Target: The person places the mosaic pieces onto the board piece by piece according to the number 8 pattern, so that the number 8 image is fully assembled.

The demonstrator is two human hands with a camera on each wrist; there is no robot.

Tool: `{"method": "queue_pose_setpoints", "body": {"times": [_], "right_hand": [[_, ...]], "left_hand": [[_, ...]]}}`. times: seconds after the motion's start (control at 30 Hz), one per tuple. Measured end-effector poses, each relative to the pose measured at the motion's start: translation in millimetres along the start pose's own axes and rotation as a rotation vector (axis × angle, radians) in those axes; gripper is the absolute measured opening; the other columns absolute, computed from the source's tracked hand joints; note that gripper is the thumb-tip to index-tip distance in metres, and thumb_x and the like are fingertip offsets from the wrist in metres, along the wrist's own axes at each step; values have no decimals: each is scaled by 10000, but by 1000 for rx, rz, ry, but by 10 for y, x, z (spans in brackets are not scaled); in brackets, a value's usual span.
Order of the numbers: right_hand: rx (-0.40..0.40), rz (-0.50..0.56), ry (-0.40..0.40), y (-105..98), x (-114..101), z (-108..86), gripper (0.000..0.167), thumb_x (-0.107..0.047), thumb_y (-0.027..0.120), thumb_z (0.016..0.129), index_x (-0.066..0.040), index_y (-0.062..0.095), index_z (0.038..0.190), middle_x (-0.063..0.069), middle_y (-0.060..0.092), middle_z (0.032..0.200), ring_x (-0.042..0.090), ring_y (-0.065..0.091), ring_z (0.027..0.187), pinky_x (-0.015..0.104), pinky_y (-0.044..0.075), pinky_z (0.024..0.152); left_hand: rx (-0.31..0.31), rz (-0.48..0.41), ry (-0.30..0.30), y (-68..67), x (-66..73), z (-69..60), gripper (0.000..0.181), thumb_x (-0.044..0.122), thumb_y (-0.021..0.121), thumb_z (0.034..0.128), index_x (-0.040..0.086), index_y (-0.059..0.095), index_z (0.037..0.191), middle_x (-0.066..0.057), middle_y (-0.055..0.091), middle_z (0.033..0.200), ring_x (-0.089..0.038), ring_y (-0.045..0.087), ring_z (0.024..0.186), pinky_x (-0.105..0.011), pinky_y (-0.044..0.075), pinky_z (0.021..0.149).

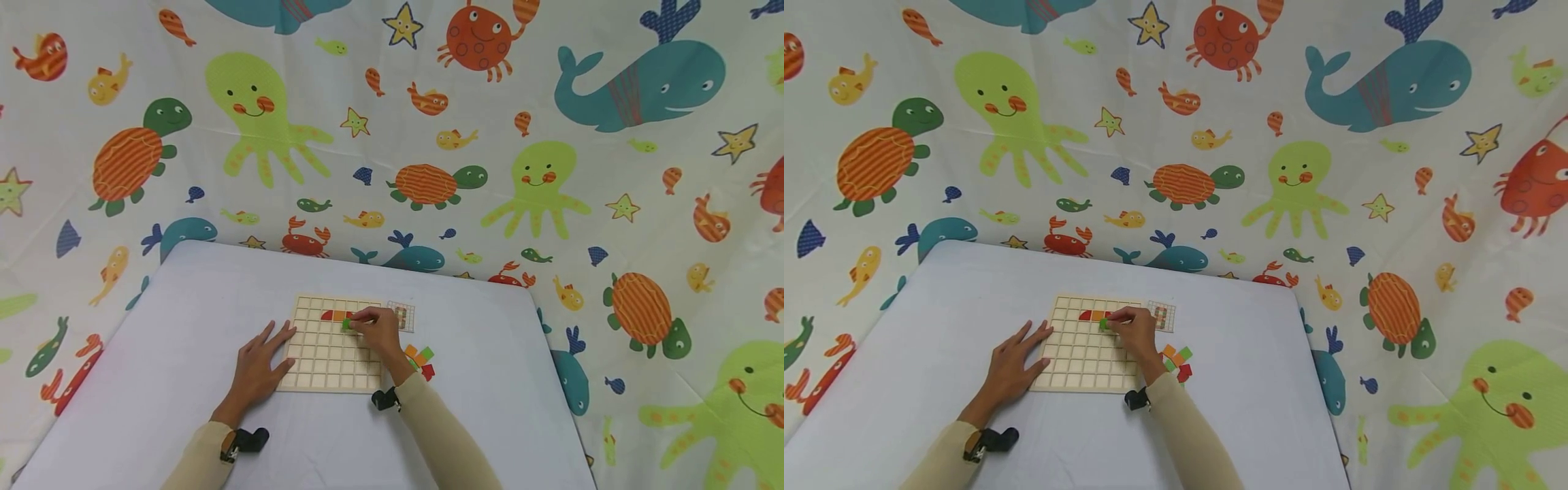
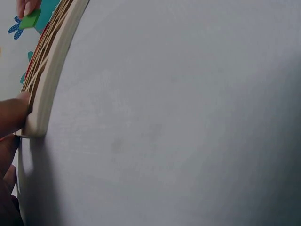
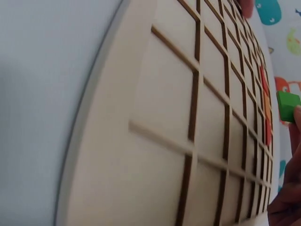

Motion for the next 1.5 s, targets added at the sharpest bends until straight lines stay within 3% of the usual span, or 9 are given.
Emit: {"method": "queue_pose_setpoints", "body": {"times": [0.3, 0.57, 0.83, 1.0, 1.23, 1.5], "right_hand": [[-6, -53, 25, 350, -127, 26, 29, -167, 872, 885, -165, 847, 899, -74, 795, 867, 36, 711, 834, 266, 577, 791], [45, -156, 56, 512, -150, 43, 82, -218, 874, 887, -253, 825, 831, -112, 758, 784, 10, 648, 756, 266, 510, 718], [32, -255, 39, 546, -158, 41, 75, -221, 838, 921, -238, 804, 856, -107, 723, 777, 13, 611, 729, 257, 466, 656], [11, -281, 22, 548, -153, 47, 72, -199, 816, 925, -227, 810, 859, -106, 714, 766, 10, 601, 708, 246, 462, 640], [-75, -139, 1, 449, -132, 7, 102, -89, 825, 893, -159, 827, 968, -61, 747, 850, 37, 640, 777, 234, 531, 724], [-90, -81, 5, 108, -22, -107, 149, -145, 855, 897, -159, 830, 1043, -35, 762, 905, 77, 611, 777, 218, 505, 667]], "left_hand": [[1, 7, -1, -11, 16, -8, 667, 129, 772, 933, 104, 529, 1553, -175, 430, 1678, -485, 280, 1588, -706, 228, 1179], [22, 9, 21, -9, 21, -11, 664, 127, 782, 919, 97, 545, 1538, -186, 458, 1658, -497, 309, 1570, -712, 246, 1162], [6, 12, 6, 20, -14, -13, 681, 135, 784, 925, 116, 530, 1556, -168, 442, 1672, -482, 296, 1583, -711, 239, 1177], [17, 16, 11, 5, -2, -13, 674, 134, 783, 925, 115, 534, 1551, -171, 449, 1668, -483, 304, 1579, -712, 247, 1173], [26, 19, 16, 4, 13, -13, 669, 127, 785, 919, 103, 544, 1542, -183, 459, 1658, -493, 314, 1570, -712, 253, 1166], [25, 13, 13, -1, 7, -16, 672, 126, 782, 918, 101, 541, 1545, -183, 449, 1664, -489, 301, 1575, -708, 244, 1174]]}}
Point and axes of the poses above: each hand's wrist, its own z-axis towards the middle knuckle, its own y-axis out of the palm, x = y × z, the point moved 4 cm from there along z, towards the middle knuckle
